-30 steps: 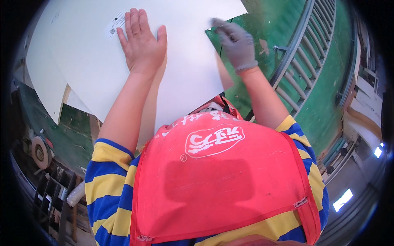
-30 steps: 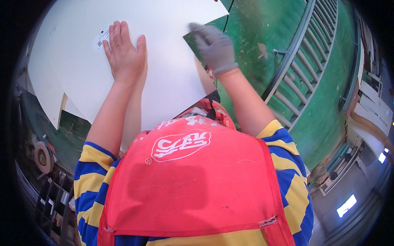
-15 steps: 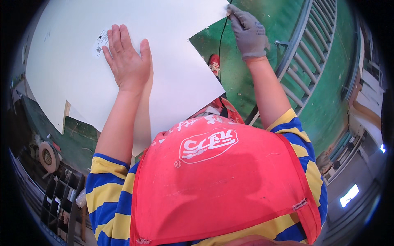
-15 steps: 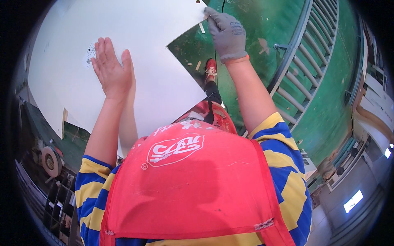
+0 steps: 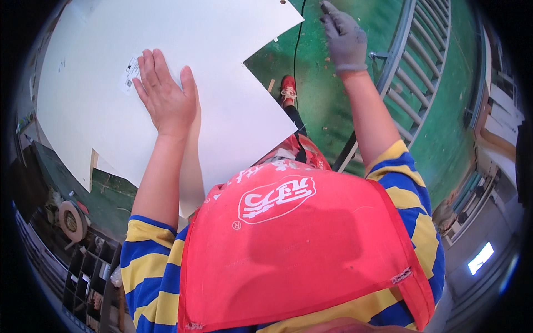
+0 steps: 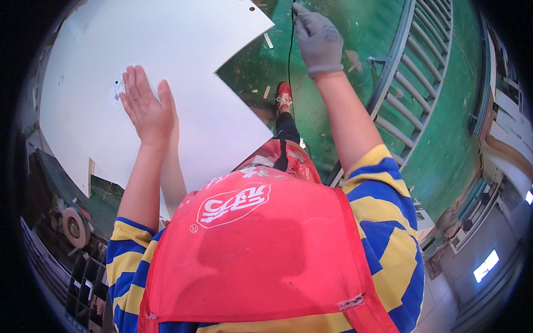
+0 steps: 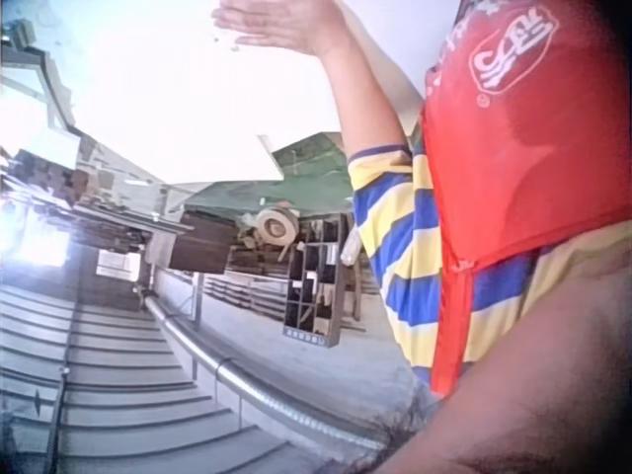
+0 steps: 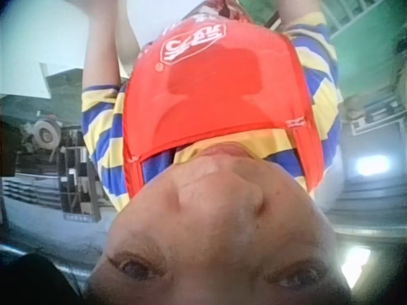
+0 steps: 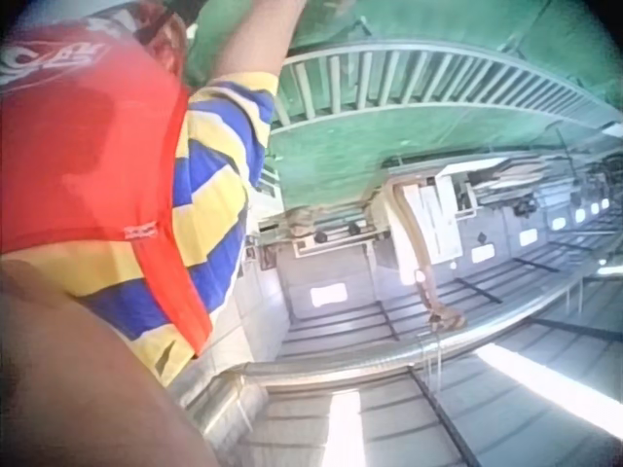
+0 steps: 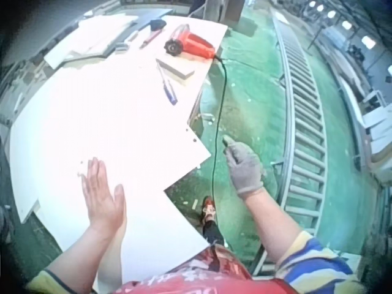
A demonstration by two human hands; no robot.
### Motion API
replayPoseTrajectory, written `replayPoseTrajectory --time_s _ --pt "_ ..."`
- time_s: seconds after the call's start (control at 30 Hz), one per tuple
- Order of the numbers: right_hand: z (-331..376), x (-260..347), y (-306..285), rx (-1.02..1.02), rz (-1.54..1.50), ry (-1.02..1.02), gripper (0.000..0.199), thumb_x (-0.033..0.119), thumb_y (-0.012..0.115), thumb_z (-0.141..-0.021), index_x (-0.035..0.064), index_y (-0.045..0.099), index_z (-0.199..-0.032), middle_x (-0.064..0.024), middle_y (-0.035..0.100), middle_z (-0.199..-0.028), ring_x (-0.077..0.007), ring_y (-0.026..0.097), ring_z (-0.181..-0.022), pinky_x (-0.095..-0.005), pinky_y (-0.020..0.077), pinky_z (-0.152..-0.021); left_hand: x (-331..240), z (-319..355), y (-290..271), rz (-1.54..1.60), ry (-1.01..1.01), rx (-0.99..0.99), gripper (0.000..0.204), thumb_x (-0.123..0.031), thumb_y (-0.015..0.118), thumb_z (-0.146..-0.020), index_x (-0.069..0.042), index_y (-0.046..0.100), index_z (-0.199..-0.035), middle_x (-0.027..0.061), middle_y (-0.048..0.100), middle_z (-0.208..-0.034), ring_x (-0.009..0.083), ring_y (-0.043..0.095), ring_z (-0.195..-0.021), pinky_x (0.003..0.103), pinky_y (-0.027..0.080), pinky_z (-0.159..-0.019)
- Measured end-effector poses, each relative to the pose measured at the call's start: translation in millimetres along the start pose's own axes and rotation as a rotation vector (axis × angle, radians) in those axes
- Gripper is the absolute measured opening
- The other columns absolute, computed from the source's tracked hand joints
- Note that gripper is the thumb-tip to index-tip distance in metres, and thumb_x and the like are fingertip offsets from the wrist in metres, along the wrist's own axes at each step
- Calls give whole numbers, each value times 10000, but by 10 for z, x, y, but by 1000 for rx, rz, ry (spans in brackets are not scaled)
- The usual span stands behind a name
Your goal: The person assembles a white particleboard furniture component. They apply edge banding to the board's edges using a utility knife to trim excess material and a heat gun to secure the adhesive. The person also uses a screwdriver to tighten screws into pre-drilled holes.
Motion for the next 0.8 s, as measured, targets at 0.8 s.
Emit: replayPoseTrajectory --time_s 0.8 --pt "1359 485 -58 386 -528 842 370 342 532 -999 93 518 -1273 -111 634 -843 -254 648 -766 -352 503 -700 -56 -85 159 127 106 30 740 -408 571 -938 -12 295 -1498 182 251 -1576 327 172 -1492 544 94 -1193"
Point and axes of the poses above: each hand's wrist, its own z-axis away from the middle knuckle, its own y-axis out of the palm, x = y × z, the point moved 6 cm from there along -z, towards the middle knuckle
